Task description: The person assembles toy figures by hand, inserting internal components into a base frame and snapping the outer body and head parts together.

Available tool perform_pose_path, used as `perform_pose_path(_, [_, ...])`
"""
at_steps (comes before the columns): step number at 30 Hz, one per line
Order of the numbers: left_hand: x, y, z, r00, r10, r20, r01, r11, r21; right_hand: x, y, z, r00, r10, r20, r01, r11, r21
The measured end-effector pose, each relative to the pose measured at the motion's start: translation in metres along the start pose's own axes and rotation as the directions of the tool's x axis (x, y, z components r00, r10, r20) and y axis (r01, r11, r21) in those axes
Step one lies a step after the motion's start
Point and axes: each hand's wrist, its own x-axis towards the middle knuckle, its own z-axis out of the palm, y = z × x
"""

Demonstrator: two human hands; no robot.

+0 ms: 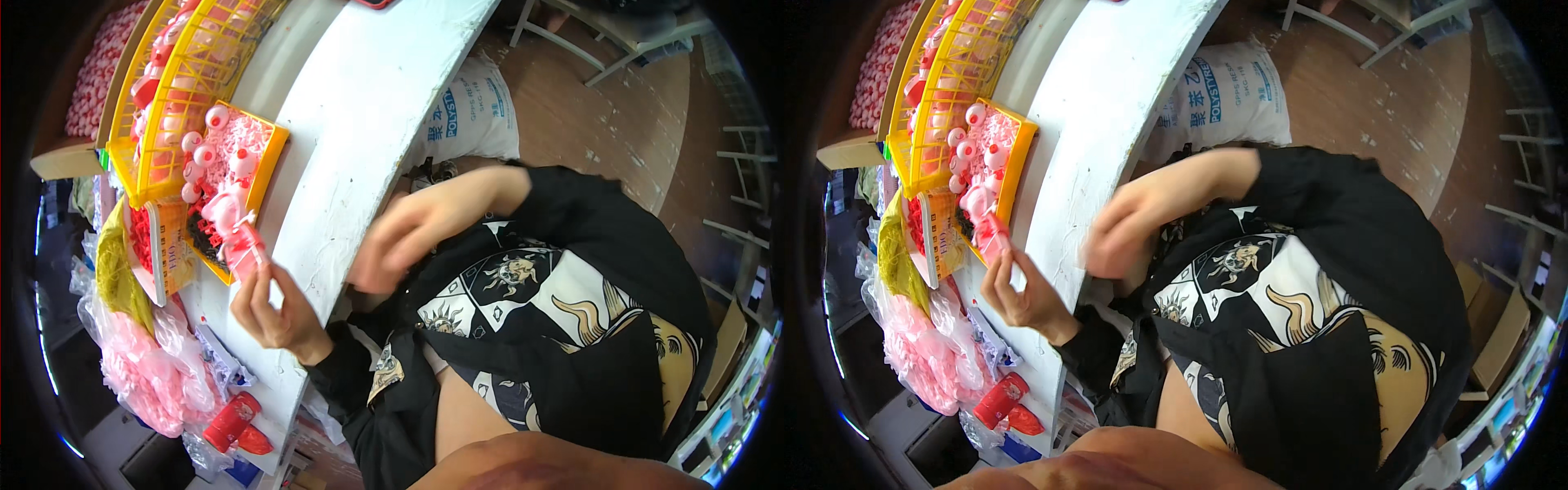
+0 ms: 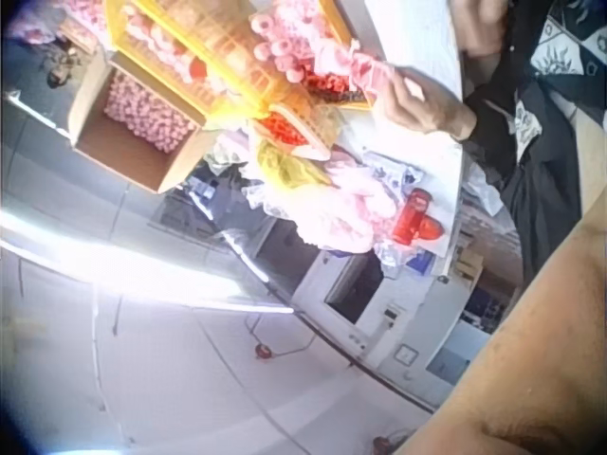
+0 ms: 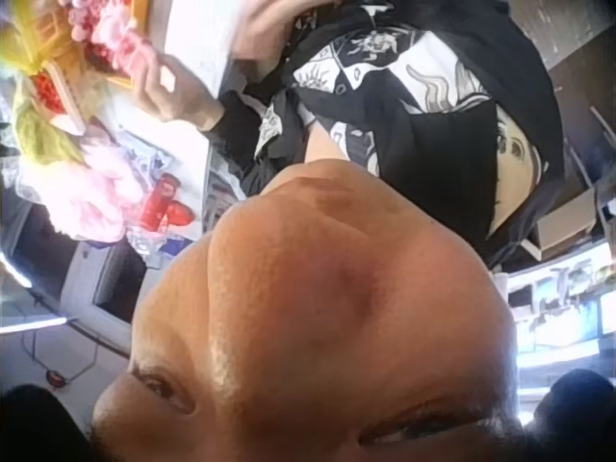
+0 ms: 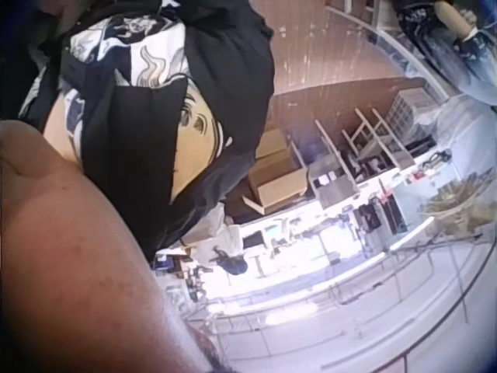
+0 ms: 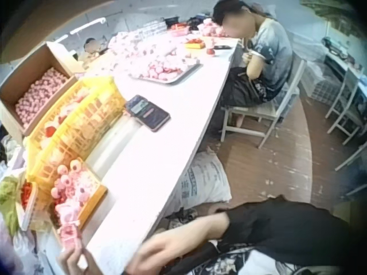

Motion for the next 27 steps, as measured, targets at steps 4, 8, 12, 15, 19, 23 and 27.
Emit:
perform_pose_path(4, [-0.002, -0.032, -0.039, 1.0, -0.021, 0.004, 0.02, 0.988, 0.152, -0.053, 0.012, -0.066, 0.921, 0.346, -0.177, -0.338, 0.938, 0.075])
perform_pose_path(8, [0.004, -0.047, -0.024, 0.999, -0.016, 0.048, 0.011, 0.995, 0.104, -0.052, 0.065, -0.141, 0.545, -0.056, -0.836, -0.23, 0.95, -0.214])
perform_pose_path(12, [0.005, -0.06, -0.018, 0.998, -0.03, 0.061, 0.028, 0.999, 0.033, 0.006, 0.091, -0.184, 0.636, -0.096, -0.766, -0.291, 0.889, -0.353])
perform_pose_path(15, [0.01, -0.061, -0.022, 0.996, -0.035, 0.085, 0.032, 0.998, 0.046, 0.029, 0.108, -0.199, 0.659, -0.127, -0.741, -0.324, 0.842, -0.432])
perform_pose_path(19, [0.012, -0.071, -0.011, 0.994, -0.06, 0.09, 0.057, 0.998, 0.039, 0.047, 0.137, -0.217, 0.652, -0.174, -0.738, -0.368, 0.778, -0.509])
perform_pose_path(23, [0.013, -0.071, -0.001, 0.99, -0.089, 0.109, 0.089, 0.996, 0.009, 0.035, 0.161, -0.229, 0.587, -0.233, -0.775, -0.446, 0.707, -0.549])
perform_pose_path(27, [0.011, -0.071, -0.008, 0.977, -0.181, 0.108, 0.175, 0.982, 0.067, 0.0, 0.172, -0.238, 0.487, -0.314, -0.815, -0.549, 0.615, -0.566])
